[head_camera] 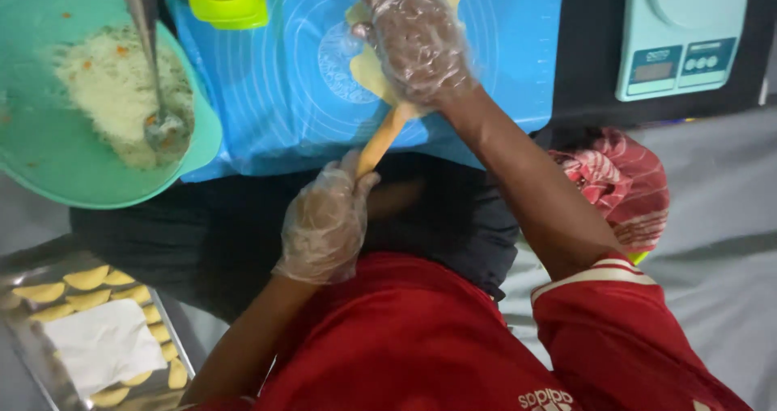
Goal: Rolling dough, adding filling, and molding pastries on a silicone mat.
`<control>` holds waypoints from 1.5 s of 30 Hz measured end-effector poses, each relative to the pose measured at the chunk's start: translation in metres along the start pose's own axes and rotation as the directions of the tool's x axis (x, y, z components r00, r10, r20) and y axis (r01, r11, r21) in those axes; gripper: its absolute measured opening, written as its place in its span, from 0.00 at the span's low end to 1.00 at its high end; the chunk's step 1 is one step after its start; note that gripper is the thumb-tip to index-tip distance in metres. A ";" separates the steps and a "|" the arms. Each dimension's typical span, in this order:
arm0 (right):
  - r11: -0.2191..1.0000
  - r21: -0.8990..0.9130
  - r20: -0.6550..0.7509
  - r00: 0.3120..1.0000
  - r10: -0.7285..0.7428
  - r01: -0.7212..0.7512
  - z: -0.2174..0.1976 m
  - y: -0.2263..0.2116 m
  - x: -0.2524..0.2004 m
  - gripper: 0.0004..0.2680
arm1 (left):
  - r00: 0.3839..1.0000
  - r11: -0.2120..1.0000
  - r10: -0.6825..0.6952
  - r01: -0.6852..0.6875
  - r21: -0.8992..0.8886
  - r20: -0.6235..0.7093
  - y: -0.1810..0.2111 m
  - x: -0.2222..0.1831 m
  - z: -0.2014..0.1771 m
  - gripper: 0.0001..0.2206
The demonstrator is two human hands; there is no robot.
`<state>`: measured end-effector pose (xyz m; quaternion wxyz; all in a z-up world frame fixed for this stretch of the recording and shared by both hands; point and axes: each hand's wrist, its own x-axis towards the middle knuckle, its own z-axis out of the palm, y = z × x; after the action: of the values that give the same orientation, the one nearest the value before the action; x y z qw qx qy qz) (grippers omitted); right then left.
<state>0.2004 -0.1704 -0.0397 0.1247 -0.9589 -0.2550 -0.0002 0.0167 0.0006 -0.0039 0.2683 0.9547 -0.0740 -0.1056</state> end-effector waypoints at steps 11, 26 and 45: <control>0.983 -0.112 0.126 0.980 0.156 -0.143 -0.022 0.016 -0.066 0.30 | 0.972 0.909 0.093 0.006 -0.417 0.217 -0.016 -0.008 0.023 0.19; 0.963 0.268 -0.009 1.000 0.023 -0.020 0.071 0.046 -0.007 0.23 | 0.974 0.958 0.181 -0.206 -0.199 -0.134 -0.012 0.005 0.009 0.17; 0.908 -0.310 0.106 0.938 0.329 -0.283 0.004 0.052 -0.079 0.42 | 0.955 0.813 -0.034 0.198 -0.547 0.296 0.001 -0.019 0.015 0.15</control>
<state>0.1570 -0.2513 -0.0611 -0.0388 -0.9918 -0.1073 0.0571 -0.0056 -0.0036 -0.0132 0.5219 0.8092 -0.0163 -0.2695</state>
